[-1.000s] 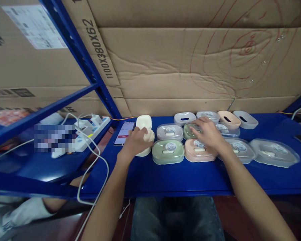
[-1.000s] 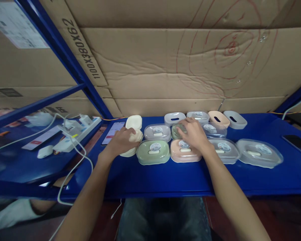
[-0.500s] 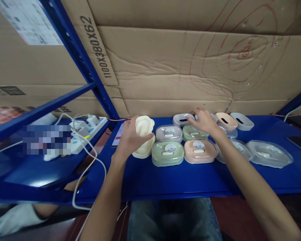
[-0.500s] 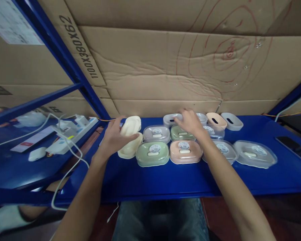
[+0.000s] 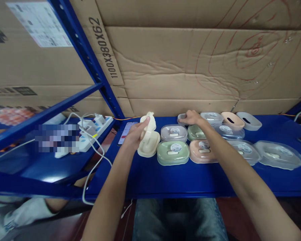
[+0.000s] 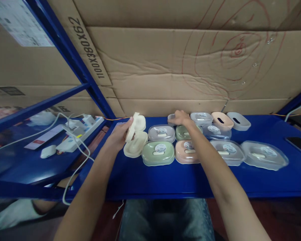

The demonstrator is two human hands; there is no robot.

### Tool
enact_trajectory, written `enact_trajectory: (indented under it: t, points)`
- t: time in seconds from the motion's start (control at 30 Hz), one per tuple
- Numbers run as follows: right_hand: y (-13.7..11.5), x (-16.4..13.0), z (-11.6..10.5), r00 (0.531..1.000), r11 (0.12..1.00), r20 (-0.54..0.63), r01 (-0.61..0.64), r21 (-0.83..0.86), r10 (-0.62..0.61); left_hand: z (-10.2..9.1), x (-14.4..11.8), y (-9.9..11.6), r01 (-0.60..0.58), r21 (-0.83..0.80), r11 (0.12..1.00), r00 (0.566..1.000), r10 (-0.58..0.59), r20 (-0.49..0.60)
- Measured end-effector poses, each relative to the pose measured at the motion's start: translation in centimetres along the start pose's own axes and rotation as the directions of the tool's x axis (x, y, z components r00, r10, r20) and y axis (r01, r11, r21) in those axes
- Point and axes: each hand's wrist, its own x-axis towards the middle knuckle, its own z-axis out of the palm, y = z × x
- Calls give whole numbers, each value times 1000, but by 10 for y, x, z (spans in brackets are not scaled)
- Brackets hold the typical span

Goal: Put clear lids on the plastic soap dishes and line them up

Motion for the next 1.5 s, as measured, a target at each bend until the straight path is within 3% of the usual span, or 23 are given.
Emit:
enact_trajectory:
  t: [0.13,0.2,0.27,0.37,0.47,0.57,0.7,0.83,1.03,1.2,1.4,1.5]
  points:
    - [-1,-15,-13,988,996,-148,58,65,-47,8,5,5,-1,-62,998,999,-2,-45]
    - [-3,-33,-21,954,986,-283,129,104,-95,14,9,7,-31,-73,997,995,24,-95]
    - [-7,-59,-26,866,945,-461,292,151,-194,21,12,9,-71,-69,995,986,59,-159]
    - [-18,-100,-28,654,789,-645,601,125,-396,37,13,11,-106,-51,993,989,99,-114]
    - [-32,-130,-22,528,682,-630,731,-4,-569,56,9,14,-143,-46,989,990,143,15]
    - [-41,-139,-12,468,627,-590,775,-84,-658,72,3,14,-182,-61,981,973,188,130]
    - [-39,-135,-2,427,604,-593,787,-129,-683,77,2,10,-54,-164,985,966,93,240]
    - [-33,-132,6,428,598,-556,785,-161,-712,70,8,5,110,-191,975,930,-34,365]
    - [-37,-134,12,434,556,-479,818,-145,-763,60,8,4,184,-152,971,916,-113,386]
    - [-35,-134,16,422,531,-465,838,-128,-778,64,-4,8,107,-164,981,924,-37,381]
    - [-28,-131,22,397,503,-533,862,-63,-747,68,-6,2,16,-87,996,959,10,283]
    - [-30,-135,19,456,583,-656,812,29,-602,69,-7,3,-17,-42,999,966,27,256]
